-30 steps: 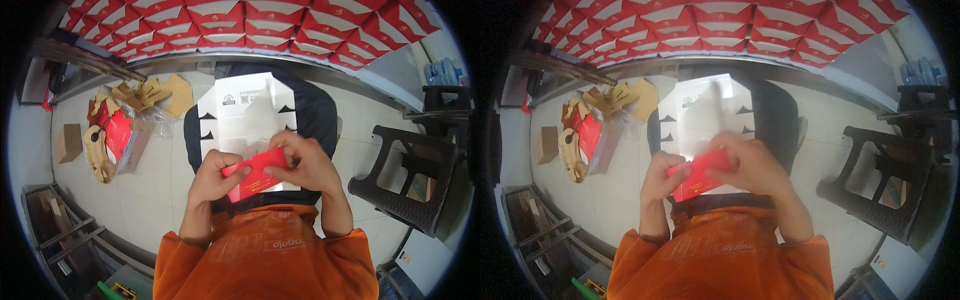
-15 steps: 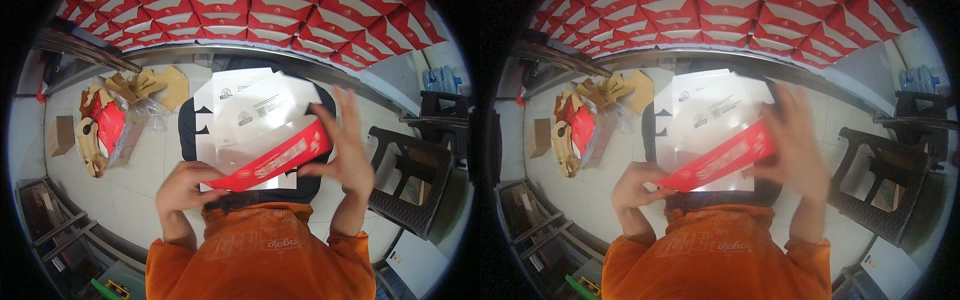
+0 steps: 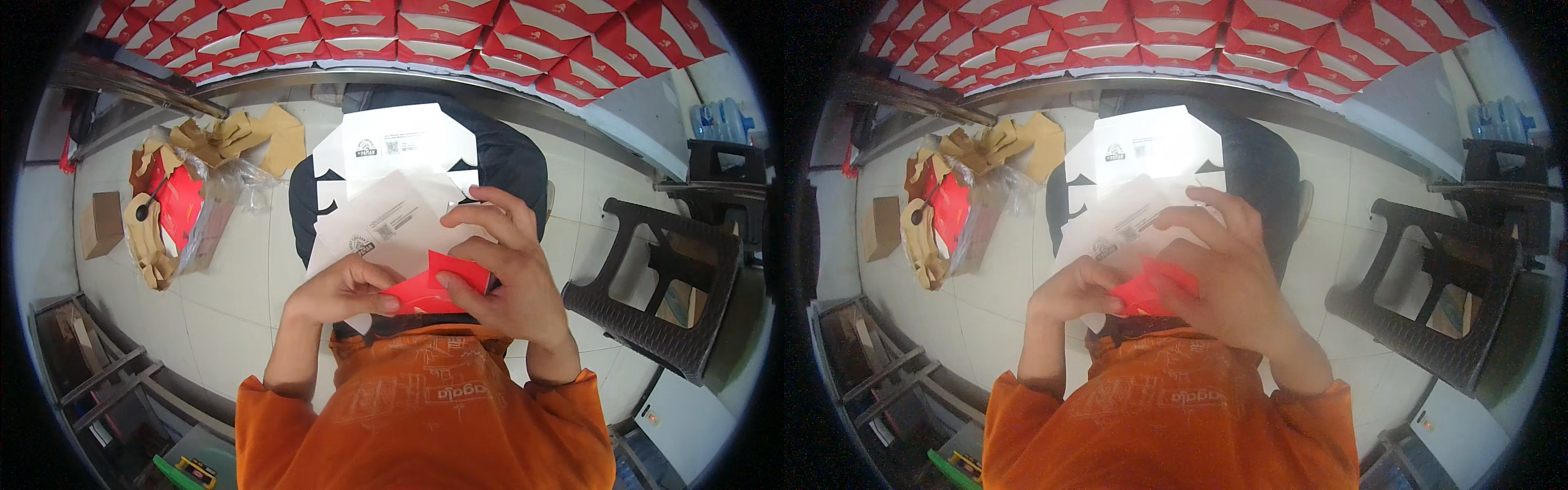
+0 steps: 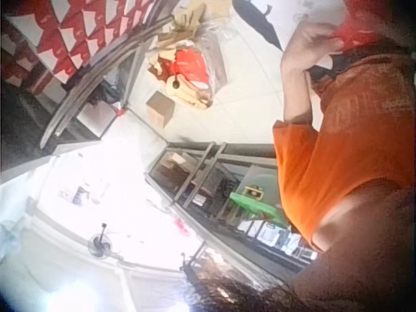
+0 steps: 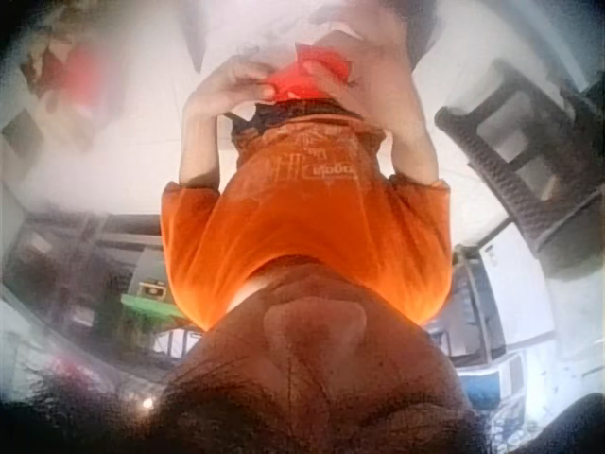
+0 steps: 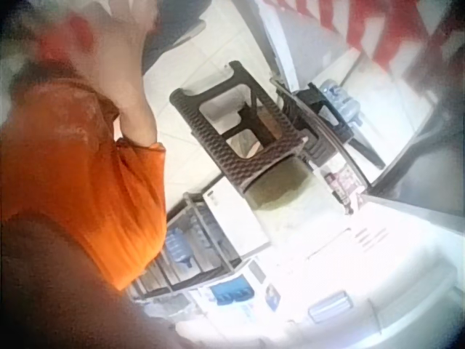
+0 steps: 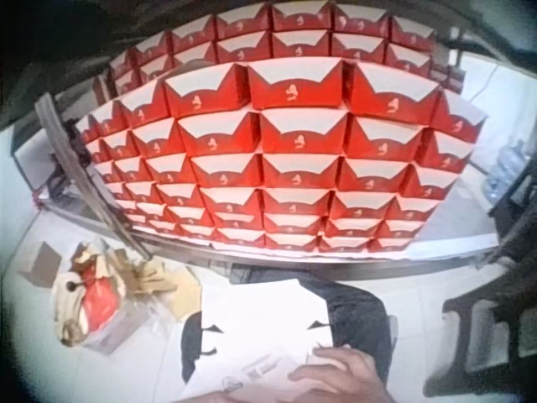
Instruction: The person folds red and white paper food boxes and stacks them on a shelf. Then the person retrieves a receipt, opens a cooler to take out white buns, and assembles a meal by placing fried chicken and scrambled eggs into a box.
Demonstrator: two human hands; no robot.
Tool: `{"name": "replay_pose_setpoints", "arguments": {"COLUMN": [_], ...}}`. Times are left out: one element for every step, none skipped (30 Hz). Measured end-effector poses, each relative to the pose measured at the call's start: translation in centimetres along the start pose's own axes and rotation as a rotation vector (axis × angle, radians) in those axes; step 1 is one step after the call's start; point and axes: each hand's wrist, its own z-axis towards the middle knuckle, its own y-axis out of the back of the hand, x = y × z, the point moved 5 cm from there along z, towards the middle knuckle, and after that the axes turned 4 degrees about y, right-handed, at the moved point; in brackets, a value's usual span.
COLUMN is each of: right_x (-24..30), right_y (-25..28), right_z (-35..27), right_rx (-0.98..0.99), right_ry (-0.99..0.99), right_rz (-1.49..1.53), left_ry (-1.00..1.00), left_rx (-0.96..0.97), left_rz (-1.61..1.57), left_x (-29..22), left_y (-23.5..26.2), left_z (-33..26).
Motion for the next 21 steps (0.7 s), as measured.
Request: {"name": "replay_pose_setpoints", "arguments": {"right_x": [0.2, 0.5, 0.7, 0.8, 1.2, 1.4, 1.3, 1.2, 1.0, 0.9, 0.7, 0.4, 0.2, 0.7, 1.2, 0.8, 0.1, -0.2, -0.3, -0.2, -0.5], "right_y": [-0.5, -0.9, -1.3, -1.4, -1.2, -1.3, -1.2, -1.2, -1.2, -0.3, 0.4, 1.4, 2.9, 2.4, 1.8, 1.3, 0.4, -0.1, 0.6, 1.8, 2.5], "right_z": [-0.2, -0.4, -0.5, -0.5, -0.2, -0.1, 0.2, 0.5, 0.7, 1.1, 0.9, 0.5, 0.0, 0.0, 0.0, -0.3, -0.7, -0.8, -0.3, 0.2, 0.5], "right_rx": [0.090, 0.180, 0.270, 0.362, 0.453, 0.545, 0.501, 0.458, 0.414, 0.222, 0.036, -0.151, -0.359, -0.255, -0.150, -0.191, -0.226, -0.261, -0.251, -0.237, -0.224], "right_ry": [0.017, 0.034, 0.051, 0.008, -0.037, -0.081, -0.117, -0.153, -0.188, -0.079, 0.031, 0.141, 0.312, 0.359, 0.407, 0.419, 0.432, 0.444, 0.349, 0.248, 0.145], "right_rz": [0.018, 0.037, 0.055, 0.038, 0.020, 0.003, 0.024, 0.045, 0.065, -0.009, -0.073, -0.137, -0.176, -0.169, -0.161, -0.259, -0.356, -0.454, -0.344, -0.239, -0.135], "left_ry": [-0.063, -0.134, -0.205, -0.276, -0.231, -0.186, -0.145, -0.143, -0.141, -0.140, -0.097, -0.054, -0.011, -0.307, -0.422, -0.454, -0.487, -0.476, -0.466, -0.453, -0.450], "left_rx": [-0.027, -0.009, 0.009, 0.030, 0.055, 0.079, 0.104, 0.078, 0.051, 0.024, -0.089, -0.200, -0.310, -0.458, -0.562, -0.579, -0.597, -0.588, -0.589, -0.582, -0.617], "left_rz": [-0.044, 0.115, 0.276, 0.432, 0.439, 0.446, 0.451, 0.566, 0.680, 0.803, 0.633, 0.461, 0.289, -0.042, -0.342, -0.451, -0.566, -0.586, -0.610, -0.636, -0.554], "left_x": [-0.5, -1.2, -1.8, -2.2, -2.1, -2.1, -2.1, -2.6, -3.5, -4.4, -5.2, -5.7, -5.7, -4.9, -4.9, -5.4, -5.8, -5.7, -5.6, -5.3, -4.9], "left_y": [-0.2, -0.5, -0.7, -1.0, -1.1, -1.2, -1.4, -1.9, -2.7, -3.1, -2.8, -2.6, -2.3, -1.5, -1.0, -1.1, -1.2, -1.4, -1.6, -1.7, -1.4], "left_z": [-0.1, -0.1, 0.0, 0.0, 0.0, -0.1, -0.2, -0.1, 0.1, 0.2, -0.2, -0.8, -1.2, -1.3, -1.3, -1.0, -1.0, -0.7, -0.6, -0.5, -0.3]}}
